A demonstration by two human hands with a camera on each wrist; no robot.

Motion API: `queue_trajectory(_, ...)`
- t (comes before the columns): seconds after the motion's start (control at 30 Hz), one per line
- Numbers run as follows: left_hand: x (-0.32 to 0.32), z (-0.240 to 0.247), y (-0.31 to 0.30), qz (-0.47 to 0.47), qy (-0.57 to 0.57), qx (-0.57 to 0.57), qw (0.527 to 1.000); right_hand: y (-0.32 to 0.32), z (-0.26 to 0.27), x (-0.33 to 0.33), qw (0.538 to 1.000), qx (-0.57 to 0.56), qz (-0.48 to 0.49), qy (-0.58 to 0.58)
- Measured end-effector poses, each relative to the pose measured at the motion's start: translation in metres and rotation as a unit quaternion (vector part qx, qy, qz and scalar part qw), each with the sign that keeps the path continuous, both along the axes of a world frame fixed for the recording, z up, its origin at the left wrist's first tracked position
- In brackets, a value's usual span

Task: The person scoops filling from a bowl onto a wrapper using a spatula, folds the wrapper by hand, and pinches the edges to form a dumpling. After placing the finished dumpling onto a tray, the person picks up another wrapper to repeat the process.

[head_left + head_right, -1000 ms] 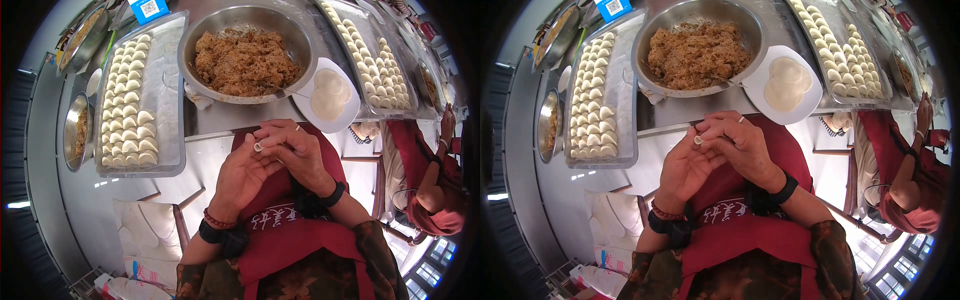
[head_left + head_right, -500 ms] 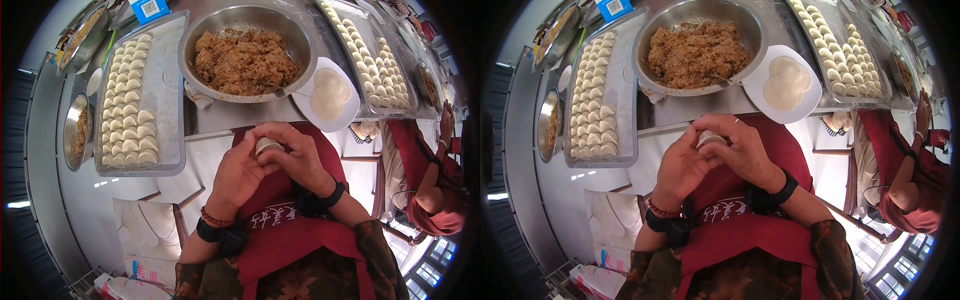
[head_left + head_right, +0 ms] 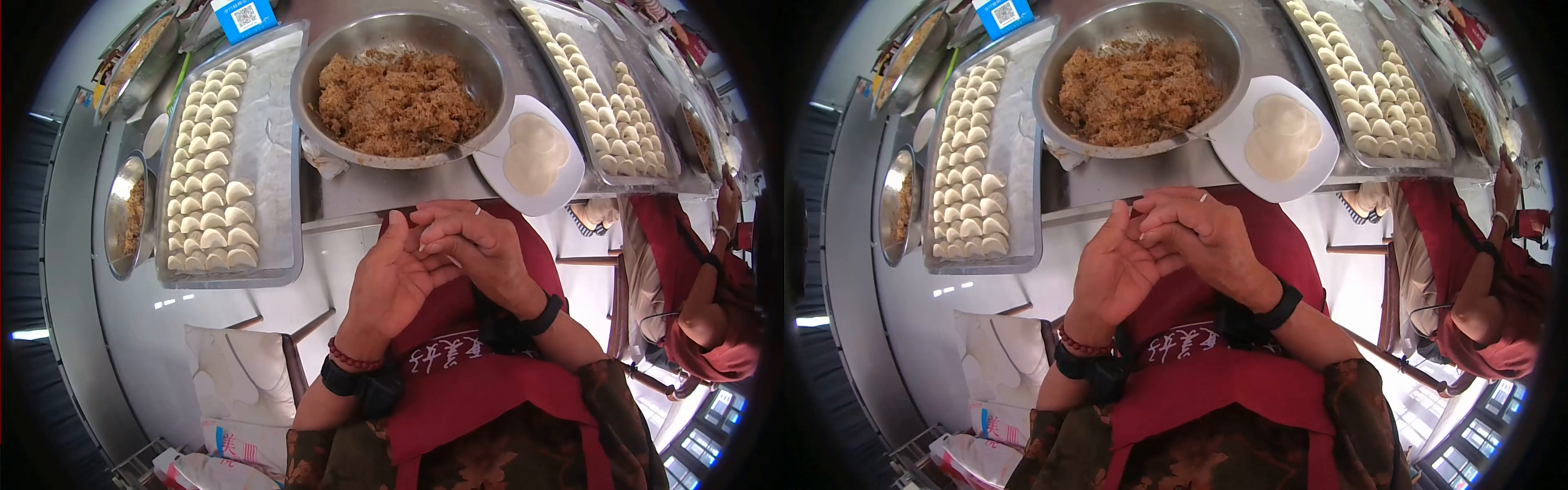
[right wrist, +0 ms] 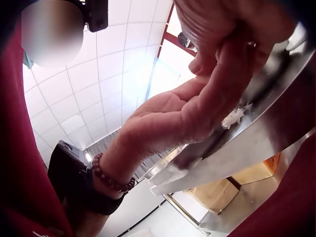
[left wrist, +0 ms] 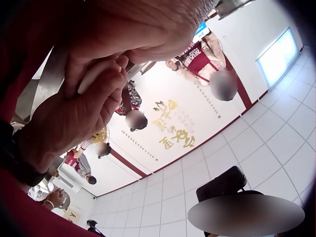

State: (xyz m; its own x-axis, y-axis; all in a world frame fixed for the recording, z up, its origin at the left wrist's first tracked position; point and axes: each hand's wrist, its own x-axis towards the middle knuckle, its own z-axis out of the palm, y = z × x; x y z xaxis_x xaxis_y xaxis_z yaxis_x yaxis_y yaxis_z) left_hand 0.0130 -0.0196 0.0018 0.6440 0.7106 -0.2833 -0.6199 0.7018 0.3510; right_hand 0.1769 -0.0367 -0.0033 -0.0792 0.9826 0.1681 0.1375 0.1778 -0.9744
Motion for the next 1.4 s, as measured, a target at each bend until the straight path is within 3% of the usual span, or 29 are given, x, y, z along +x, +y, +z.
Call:
queue_trajectory(0.13,-0.002,-0.003,-0.001,0.016,-0.069,-0.028,0.997,0.001,0.010,0.005,0.997,0.006,0.015,-0.079)
queue_trajectory(0.27,0.000,0.002,0.000,0.001,0.002,-0.008,1.000,0.005,0.013,0.000,0.985,0.101,0.017,-0.137)
queue_trajectory(0.67,-0.001,-0.001,-0.002,0.008,-0.017,-0.012,1.000,0.003,0.006,0.005,0.994,0.065,0.015,-0.084)
queue_trajectory(1.07,0.004,0.000,-0.004,0.008,0.016,-0.025,1.000,0.005,0.003,0.005,0.974,0.132,0.037,-0.179)
queue_trajectory(1.2,0.003,0.001,-0.004,0.019,0.008,-0.020,1.000,0.003,0.007,0.003,0.995,0.052,0.009,-0.090)
queue_trajectory(1.4,0.003,-0.004,-0.003,0.012,-0.013,-0.002,1.000,0.006,0.001,0.004,0.995,0.074,0.012,-0.058)
